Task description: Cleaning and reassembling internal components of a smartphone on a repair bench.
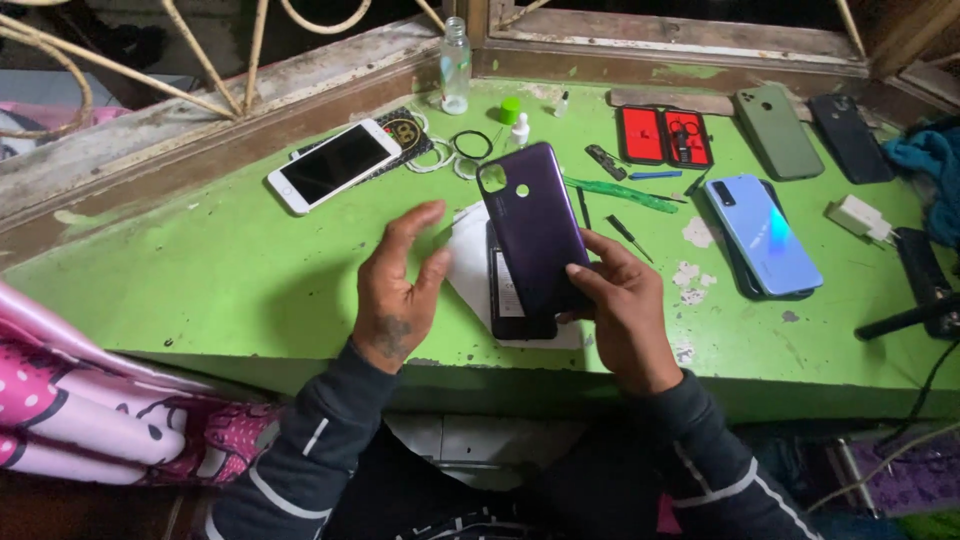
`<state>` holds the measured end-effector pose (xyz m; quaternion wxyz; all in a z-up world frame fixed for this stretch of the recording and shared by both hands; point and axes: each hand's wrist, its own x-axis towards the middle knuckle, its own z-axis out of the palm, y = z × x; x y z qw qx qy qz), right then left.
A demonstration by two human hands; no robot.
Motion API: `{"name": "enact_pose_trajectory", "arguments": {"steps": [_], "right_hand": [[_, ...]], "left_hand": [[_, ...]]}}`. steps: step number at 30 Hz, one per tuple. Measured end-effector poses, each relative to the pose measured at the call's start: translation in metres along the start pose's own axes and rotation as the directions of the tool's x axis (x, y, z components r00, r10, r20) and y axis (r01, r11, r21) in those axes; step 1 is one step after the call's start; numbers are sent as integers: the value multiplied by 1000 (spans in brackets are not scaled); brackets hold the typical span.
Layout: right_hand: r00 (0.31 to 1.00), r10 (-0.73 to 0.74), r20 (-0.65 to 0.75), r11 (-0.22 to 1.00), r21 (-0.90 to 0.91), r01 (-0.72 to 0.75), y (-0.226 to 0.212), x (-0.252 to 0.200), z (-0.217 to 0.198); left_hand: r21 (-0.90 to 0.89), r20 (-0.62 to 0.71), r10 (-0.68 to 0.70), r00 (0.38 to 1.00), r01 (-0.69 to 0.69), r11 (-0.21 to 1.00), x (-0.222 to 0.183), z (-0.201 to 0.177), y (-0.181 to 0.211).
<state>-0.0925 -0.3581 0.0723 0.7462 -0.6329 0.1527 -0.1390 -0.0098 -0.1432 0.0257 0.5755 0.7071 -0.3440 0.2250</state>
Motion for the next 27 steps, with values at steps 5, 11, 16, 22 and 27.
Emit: {"name": "enact_pose_trajectory", "arguments": {"steps": [5, 11, 16, 22, 27], "right_hand": [[988, 134, 81, 973, 180, -147, 18, -5, -7], [989, 136, 50, 984, 108, -140, 19, -14, 0], [991, 132, 20, 990, 48, -133, 24, -18, 2], [985, 174, -2, 984, 27, -174, 21, -20, 9], [981, 196, 1, 981, 16, -196, 13, -20, 19]], "left_hand": [[42, 121, -73, 990, 69, 997, -18, 24, 0], [261, 290, -107, 951, 29, 965, -41, 39, -4], [382, 338, -185, 923, 46, 923, -49, 42, -9], [418, 325, -157, 933, 7, 908, -53, 42, -13], [420, 334, -176, 926, 21, 907, -51, 36, -4]]}}
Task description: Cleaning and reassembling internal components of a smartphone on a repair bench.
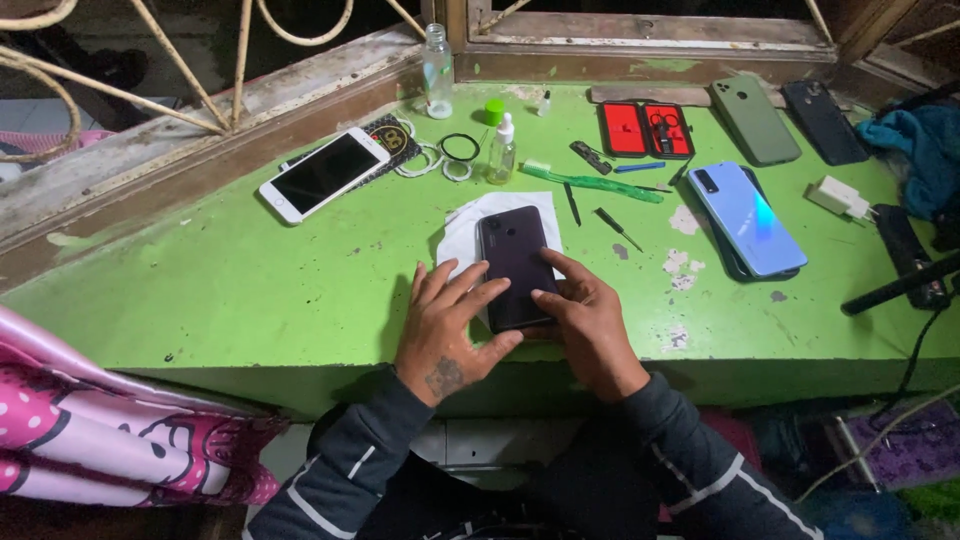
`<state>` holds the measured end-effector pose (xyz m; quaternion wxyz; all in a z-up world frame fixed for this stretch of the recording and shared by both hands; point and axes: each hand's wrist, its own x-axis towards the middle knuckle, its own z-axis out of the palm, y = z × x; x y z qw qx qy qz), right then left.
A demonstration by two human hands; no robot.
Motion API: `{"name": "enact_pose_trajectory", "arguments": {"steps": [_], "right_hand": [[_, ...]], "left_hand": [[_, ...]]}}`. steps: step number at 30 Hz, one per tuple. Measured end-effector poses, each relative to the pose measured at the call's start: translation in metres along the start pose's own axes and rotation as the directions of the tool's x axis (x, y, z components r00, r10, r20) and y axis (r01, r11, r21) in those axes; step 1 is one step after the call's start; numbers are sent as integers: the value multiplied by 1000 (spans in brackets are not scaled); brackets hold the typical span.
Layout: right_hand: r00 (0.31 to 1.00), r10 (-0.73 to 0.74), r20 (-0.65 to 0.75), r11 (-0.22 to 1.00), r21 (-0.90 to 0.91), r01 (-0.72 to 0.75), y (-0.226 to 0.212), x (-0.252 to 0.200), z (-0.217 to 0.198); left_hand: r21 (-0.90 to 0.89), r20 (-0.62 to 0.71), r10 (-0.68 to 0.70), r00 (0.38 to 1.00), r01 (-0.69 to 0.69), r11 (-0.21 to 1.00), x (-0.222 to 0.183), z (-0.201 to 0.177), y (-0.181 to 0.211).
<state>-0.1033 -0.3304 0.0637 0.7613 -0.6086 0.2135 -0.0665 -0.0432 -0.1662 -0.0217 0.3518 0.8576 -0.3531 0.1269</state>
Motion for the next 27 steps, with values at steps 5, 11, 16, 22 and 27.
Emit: {"name": "enact_pose_trajectory", "arguments": {"steps": [5, 11, 16, 22, 27], "right_hand": [[1000, 13, 1, 1000, 20, -13, 0, 1, -1], [999, 38, 7, 996, 80, -39, -3, 0, -6], [999, 50, 22, 999, -4, -50, 1, 0, -11], [996, 92, 13, 992, -93, -90, 6, 0, -29], [999, -31, 26, 920, -391, 39, 3, -2, -48]], "left_hand": [[53, 11, 4, 1000, -4, 999, -2, 0, 2], [129, -17, -10, 1000, 12, 992, -1, 6, -1], [104, -47, -35, 998, 39, 994, -2, 6, 0], [129, -83, 12, 996, -1, 992, -2, 7, 1], [129, -80, 40, 996, -29, 991, -3, 8, 2]]}}
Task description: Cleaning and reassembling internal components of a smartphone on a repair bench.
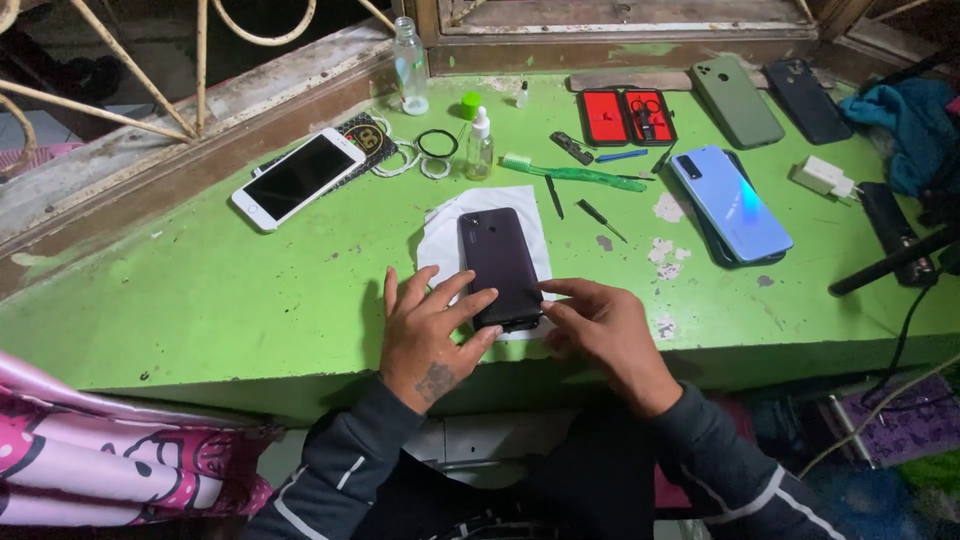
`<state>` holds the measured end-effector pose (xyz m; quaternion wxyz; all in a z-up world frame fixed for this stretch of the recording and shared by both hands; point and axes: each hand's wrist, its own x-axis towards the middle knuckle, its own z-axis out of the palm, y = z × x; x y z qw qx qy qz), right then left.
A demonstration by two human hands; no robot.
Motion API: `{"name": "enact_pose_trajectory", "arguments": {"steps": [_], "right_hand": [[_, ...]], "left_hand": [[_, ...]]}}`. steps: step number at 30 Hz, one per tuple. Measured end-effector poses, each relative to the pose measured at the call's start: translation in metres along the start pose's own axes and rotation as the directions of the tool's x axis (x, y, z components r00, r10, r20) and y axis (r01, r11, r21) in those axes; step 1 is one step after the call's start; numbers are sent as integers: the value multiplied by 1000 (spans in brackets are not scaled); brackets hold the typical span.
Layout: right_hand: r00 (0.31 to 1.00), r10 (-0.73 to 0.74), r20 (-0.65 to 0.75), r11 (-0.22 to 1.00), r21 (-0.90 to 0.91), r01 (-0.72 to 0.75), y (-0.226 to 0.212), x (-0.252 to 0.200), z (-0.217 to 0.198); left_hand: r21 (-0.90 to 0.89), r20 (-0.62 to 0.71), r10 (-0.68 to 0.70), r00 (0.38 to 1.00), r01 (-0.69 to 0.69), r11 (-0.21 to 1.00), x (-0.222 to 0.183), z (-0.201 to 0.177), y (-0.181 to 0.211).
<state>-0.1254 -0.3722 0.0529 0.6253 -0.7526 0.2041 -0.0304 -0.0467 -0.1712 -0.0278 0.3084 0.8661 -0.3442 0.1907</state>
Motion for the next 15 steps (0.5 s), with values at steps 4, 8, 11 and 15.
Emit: {"name": "enact_pose_trajectory", "arguments": {"steps": [4, 8, 11, 15], "right_hand": [[992, -109, -62, 979, -179, 97, 20, 8, -12], [923, -370, -104, 882, -352, 314, 38, 16, -14], [811, -584, -31, 707, -511, 489, 48, 24, -7], [713, -688, 131, 456, -687, 566, 40, 29, 6]], "left_hand": [[33, 12, 7, 1000, -8, 999, -1, 3, -1], [47, 27, 8, 1000, -10, 999, -2, 5, -2], [68, 33, 16, 999, -18, 998, -3, 6, -3], [85, 49, 15, 999, -19, 996, -3, 6, -3]]}}
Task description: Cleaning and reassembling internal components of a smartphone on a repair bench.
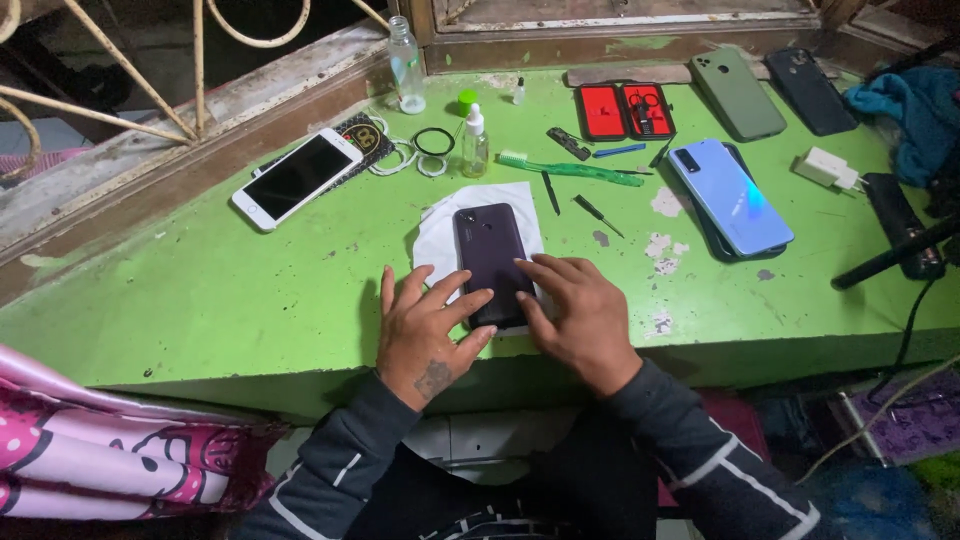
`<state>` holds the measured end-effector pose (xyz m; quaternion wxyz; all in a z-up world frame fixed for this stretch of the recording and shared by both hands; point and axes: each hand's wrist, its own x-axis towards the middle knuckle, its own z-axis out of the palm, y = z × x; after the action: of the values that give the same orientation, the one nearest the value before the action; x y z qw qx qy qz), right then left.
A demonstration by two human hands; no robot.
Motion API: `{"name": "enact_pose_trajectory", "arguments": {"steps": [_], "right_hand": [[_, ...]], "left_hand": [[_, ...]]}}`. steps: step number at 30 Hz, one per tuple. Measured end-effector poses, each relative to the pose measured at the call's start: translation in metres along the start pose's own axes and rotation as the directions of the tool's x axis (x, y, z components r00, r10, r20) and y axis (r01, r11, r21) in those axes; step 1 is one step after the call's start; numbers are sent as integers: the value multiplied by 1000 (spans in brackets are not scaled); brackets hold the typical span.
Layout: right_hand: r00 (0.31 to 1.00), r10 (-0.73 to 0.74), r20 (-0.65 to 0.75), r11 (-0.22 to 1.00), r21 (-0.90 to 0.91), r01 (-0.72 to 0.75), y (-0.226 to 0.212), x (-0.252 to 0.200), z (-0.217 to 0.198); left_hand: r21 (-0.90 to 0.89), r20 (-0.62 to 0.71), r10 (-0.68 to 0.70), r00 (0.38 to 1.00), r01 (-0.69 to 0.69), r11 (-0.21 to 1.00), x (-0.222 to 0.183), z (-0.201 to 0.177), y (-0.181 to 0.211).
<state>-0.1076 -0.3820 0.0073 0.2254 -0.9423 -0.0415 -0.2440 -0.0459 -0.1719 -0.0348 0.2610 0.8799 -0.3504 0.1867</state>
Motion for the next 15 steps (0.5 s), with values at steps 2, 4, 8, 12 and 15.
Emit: {"name": "enact_pose_trajectory", "arguments": {"steps": [2, 4, 8, 12, 15], "right_hand": [[1000, -19, 20, 999, -33, 20, -4, 5, 0], [998, -38, 41, 997, -69, 40, -7, 12, -1], [989, -17, 144, 987, -158, 40, -3, 24, 2], [970, 24, 243, 980, -197, 25, -3, 29, 1], [967, 29, 254, 976, -215, 27, -4, 30, 2]], "left_hand": [[1, 5, 2, 1000, -2, 1000, 0, -2, 1], [-1, 8, 5, 1000, -5, 1000, 1, -3, 1], [13, 7, 4, 1000, -4, 1000, 0, -1, 1], [-2, 13, -10, 1000, 10, 1000, 1, -5, 4], [-5, 16, -10, 1000, 10, 1000, 1, -5, 3]]}}
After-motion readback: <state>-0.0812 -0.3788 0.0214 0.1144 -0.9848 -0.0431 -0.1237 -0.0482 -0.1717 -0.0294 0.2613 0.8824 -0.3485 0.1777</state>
